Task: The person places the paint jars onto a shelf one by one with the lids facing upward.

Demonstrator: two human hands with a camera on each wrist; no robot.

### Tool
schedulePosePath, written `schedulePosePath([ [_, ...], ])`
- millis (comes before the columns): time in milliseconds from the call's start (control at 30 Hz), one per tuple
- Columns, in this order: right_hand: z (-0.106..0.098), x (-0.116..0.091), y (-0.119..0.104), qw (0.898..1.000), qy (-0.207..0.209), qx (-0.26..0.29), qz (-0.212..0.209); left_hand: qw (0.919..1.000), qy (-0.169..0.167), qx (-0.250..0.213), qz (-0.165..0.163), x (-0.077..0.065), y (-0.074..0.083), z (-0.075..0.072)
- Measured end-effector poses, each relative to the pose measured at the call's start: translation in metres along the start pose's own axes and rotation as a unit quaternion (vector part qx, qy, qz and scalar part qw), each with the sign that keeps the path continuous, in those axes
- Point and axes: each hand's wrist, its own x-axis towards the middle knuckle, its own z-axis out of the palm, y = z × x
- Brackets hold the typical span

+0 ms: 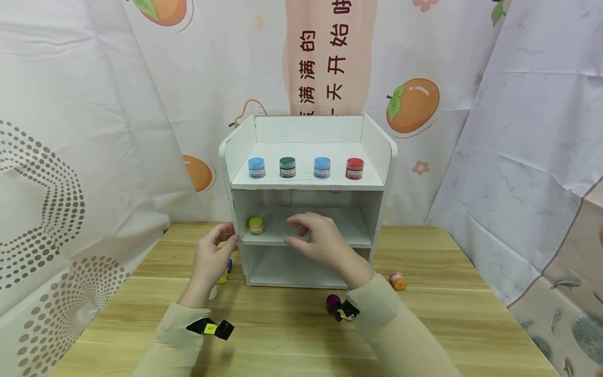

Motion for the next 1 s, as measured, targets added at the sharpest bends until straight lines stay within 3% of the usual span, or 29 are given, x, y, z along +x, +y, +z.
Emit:
schedulePosePath([
  [200, -0.013, -0.022, 0.005, 1.000, -0.014, -0.004, 0.003, 1.0000, 0.002, 0.001, -0.004, 0.000, 0.000, 0.000],
  [500, -0.026, -0.055, 0.017, 0.996, -0.069, -0.023, 0.043, 0.9999, -0.002, 0.014, -0.003, -0.001, 0.000, 0.000],
  [1000, -0.026, -0.095, 0.040, 0.987, -0.117, -0.044, 0.098, 0.9999, 0.005, 0.013, 0.001, -0.001, 0.000, 0.001],
])
